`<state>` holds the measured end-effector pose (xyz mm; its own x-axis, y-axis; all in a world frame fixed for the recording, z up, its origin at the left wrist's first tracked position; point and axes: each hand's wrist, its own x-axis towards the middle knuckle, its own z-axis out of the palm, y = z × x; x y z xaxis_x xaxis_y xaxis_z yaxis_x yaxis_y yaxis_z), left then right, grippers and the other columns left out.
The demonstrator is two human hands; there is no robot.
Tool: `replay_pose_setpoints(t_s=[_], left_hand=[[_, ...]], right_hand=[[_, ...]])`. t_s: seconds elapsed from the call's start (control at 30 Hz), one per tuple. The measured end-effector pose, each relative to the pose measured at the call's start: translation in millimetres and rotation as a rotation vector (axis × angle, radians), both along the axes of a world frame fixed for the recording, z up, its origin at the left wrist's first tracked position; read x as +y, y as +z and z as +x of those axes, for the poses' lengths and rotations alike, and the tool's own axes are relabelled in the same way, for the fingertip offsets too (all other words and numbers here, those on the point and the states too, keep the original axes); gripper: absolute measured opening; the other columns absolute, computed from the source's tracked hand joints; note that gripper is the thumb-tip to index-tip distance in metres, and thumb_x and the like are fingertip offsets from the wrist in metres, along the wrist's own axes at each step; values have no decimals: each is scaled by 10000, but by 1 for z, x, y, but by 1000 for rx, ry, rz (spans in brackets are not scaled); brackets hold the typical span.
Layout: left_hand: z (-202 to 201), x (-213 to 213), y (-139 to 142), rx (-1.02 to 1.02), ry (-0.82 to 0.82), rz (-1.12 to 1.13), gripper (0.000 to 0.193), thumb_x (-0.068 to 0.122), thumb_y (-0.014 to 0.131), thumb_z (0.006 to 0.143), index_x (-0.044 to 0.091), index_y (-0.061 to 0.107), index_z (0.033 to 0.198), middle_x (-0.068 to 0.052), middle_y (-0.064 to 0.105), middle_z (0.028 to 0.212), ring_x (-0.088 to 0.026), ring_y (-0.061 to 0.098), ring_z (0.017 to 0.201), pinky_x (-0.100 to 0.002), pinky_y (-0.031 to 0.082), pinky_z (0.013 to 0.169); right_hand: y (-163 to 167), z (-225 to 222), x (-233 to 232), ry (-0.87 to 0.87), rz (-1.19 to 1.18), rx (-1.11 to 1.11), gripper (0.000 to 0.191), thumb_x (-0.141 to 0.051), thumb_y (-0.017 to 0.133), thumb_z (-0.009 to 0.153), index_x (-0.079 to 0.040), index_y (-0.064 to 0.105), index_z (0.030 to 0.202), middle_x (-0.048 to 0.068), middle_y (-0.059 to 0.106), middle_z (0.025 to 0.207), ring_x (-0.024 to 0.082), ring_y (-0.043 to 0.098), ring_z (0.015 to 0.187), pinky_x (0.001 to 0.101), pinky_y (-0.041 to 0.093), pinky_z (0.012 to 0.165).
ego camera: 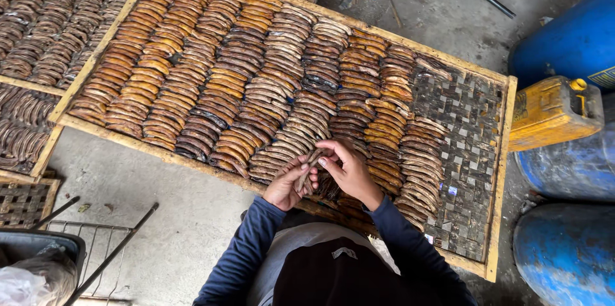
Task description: The person arranges dried banana pieces in neat rows on a woven bamboo drying tray, picking up bananas from a pile and placing them one at a time to fill the empty section of the tray. They occasionally turn or reposition pieces to keep the rows aligned.
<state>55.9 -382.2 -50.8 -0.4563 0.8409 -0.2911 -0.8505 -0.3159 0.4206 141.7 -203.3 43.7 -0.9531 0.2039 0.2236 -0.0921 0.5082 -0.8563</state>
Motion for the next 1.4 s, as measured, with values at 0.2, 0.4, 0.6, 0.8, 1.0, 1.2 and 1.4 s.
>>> replay_pose_setpoints(t_s=[0.2,0.4,0.6,0.8,1.0,1.2,1.4], left_hand=[[-2,8,-26,-59,73,-135,182,107,666,985,84,640,1163,-24,723,993,-141,696,831,-294,570,673],[-6,24,-55,176,168,-243,140,83,730,965,84,674,1094,-8,706,941,-118,687,796,-285,572,643],[-9,50,-57,297,65,-355,167,52,745,908,78,683,1060,-12,736,923,-117,709,787,-271,575,604],[0,92,-50,320,-64,-420,176,76,764,907,71,663,1051,-47,729,865,-127,683,702,-268,562,577],[-11,153,-19,381,-178,-410,177,100,751,919,32,653,1050,-72,727,851,-124,688,680,-276,585,587],[-28,246,8,756,-322,-437,218,139,718,956,-13,635,1089,-79,747,899,-121,734,749,-267,618,625],[-38,371,3,784,-379,-493,340,110,686,985,0,578,1287,-112,680,1023,-224,693,844,-412,593,725]], right_hand=[[-50,-7,13,29,-363,-147,222,-3,720,964,-33,672,1179,44,679,1063,121,642,947,266,550,796],[-77,-4,23,30,-567,-275,232,-26,664,979,-48,619,1205,22,666,1116,91,676,975,266,588,824],[-91,11,46,-169,-504,-295,163,-40,670,986,-42,605,1135,41,646,1053,118,618,853,307,534,724],[-87,40,89,-216,-393,-246,174,-61,692,988,-47,571,1111,49,612,1015,128,624,862,305,530,723],[-66,58,145,-474,-371,-392,169,-113,703,963,-83,588,1083,34,646,975,127,676,789,288,554,628],[-59,72,216,-554,-463,-289,160,-73,674,946,-90,633,1099,42,698,940,133,672,785,282,570,642],[-59,63,306,-707,-328,-152,144,-57,652,986,-65,608,1123,62,715,988,156,704,872,304,566,731]])
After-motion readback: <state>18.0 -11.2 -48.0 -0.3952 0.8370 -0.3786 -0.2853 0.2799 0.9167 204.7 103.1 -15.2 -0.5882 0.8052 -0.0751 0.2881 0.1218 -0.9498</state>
